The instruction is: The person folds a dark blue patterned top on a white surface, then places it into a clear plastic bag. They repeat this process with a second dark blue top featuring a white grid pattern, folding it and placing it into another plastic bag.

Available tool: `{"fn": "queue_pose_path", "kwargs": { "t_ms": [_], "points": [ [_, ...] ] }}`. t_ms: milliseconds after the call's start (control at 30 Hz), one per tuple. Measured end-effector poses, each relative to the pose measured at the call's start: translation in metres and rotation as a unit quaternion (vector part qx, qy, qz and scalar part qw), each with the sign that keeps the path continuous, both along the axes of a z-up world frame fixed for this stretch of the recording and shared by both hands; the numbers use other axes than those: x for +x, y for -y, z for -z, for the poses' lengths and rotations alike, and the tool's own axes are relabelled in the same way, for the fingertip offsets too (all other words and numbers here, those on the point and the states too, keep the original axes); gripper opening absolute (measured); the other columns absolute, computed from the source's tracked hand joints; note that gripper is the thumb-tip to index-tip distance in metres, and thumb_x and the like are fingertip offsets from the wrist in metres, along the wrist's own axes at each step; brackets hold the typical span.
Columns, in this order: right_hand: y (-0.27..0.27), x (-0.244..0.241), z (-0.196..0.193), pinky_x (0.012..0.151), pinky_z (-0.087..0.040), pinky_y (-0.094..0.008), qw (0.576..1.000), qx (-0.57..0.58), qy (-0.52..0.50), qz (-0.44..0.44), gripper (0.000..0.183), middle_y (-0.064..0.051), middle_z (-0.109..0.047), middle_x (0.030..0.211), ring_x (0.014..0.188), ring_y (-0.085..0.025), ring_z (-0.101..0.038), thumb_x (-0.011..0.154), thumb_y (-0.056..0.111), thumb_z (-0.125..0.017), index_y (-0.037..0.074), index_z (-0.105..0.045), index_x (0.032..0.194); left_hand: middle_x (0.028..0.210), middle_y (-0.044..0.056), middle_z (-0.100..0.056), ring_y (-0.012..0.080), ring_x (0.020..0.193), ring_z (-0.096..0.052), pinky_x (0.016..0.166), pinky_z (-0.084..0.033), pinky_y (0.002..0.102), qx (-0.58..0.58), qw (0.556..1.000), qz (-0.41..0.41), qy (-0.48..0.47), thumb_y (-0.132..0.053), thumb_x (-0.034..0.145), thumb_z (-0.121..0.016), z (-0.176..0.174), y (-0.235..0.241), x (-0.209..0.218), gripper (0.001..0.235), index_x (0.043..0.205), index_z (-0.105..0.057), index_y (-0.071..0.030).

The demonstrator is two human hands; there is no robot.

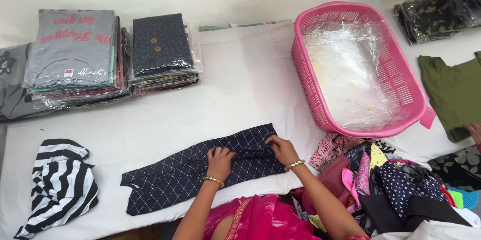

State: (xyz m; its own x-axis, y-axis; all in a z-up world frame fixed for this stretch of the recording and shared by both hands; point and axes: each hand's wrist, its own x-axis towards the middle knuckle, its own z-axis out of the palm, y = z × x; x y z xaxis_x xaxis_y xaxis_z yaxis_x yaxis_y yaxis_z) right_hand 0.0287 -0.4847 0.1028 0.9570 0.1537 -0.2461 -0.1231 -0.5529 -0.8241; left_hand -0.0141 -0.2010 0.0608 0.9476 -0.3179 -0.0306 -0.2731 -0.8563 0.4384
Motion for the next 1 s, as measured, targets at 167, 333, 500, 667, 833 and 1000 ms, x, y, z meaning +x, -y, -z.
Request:
{"fn": "queue_pose_path", "kwargs": {
  "t_ms": [167, 333, 500, 667, 833, 1000],
  "points": [
    [-0.01, 0.013, 0.031, 0.067, -0.052, -0.038, 0.984, -0.153, -0.053, 0.068, 0.023, -0.012, -0.068, 0.074, 0.066, -0.027, -0.066, 0.095, 0.012, -0.064, 0.016, -0.07, 0.116, 0.105, 0.002, -0.062, 0.0229, 0.111, -0.054, 0.105, -0.033, 0.048, -0.027, 0.995, -0.03, -0.091, -0.014, 0.086, -0.072, -0.017, -0.007, 0.003, 0.032, 0.116, -0.074, -0.024],
    [-0.031, 0.014, 0.021, 0.078, -0.054, -0.04, 0.977, -0.121, 0.098, 0.147, 0.043, -0.009, -0.068, 0.097, 0.084, -0.026, -0.067, 0.088, 0.009, -0.065, 0.014, -0.06, 0.13, 0.106, -0.001, -0.065, 0.0216, 0.111, -0.055, 0.105, -0.035, 0.045, -0.086, 0.984, -0.113, -0.11, -0.02, 0.089, -0.073, -0.011, -0.019, -0.001, 0.03, 0.119, -0.072, -0.023],
    [-0.059, -0.009, 0.017, 0.111, -0.048, -0.04, 0.946, -0.08, 0.313, -0.015, 0.043, -0.003, -0.064, 0.135, 0.127, -0.026, -0.061, 0.094, 0.013, -0.065, 0.02, -0.058, 0.137, 0.118, 0.001, -0.062, 0.0231, 0.116, -0.054, 0.105, -0.037, 0.045, -0.073, 0.979, -0.166, -0.093, -0.018, 0.087, -0.073, -0.016, -0.022, -0.01, 0.049, 0.135, -0.064, -0.024],
    [-0.076, -0.01, 0.054, 0.119, -0.006, -0.06, 0.887, -0.349, 0.196, -0.231, 0.066, 0.0, -0.019, 0.167, 0.154, -0.021, -0.011, 0.096, 0.055, -0.049, 0.032, -0.034, 0.155, 0.162, 0.004, -0.032, 0.0289, 0.148, -0.026, 0.115, -0.02, 0.058, 0.049, 0.994, -0.102, 0.001, -0.038, 0.089, -0.068, -0.021, -0.043, -0.029, 0.067, 0.151, -0.044, -0.029],
    [-0.051, -0.003, 0.08, 0.12, -0.001, -0.061, 0.878, -0.371, 0.215, -0.212, 0.07, 0.002, -0.014, 0.169, 0.155, -0.02, -0.009, 0.094, 0.065, -0.037, 0.038, -0.025, 0.158, 0.167, -0.001, -0.019, 0.0266, 0.154, -0.013, 0.121, -0.011, 0.059, 0.102, 0.975, -0.181, -0.076, -0.051, 0.094, -0.058, 0.009, -0.112, -0.057, 0.071, 0.157, -0.031, -0.031],
    [-0.046, -0.001, 0.09, 0.122, -0.001, -0.059, 0.891, -0.34, 0.232, -0.195, 0.071, 0.005, -0.015, 0.169, 0.155, -0.018, -0.011, 0.092, 0.066, -0.037, 0.04, -0.024, 0.157, 0.166, 0.004, -0.026, 0.0287, 0.153, -0.019, 0.118, -0.014, 0.063, 0.124, 0.932, -0.339, 0.008, -0.043, 0.094, -0.064, 0.023, -0.176, -0.082, 0.068, 0.155, -0.037, -0.028]
  ]
}}
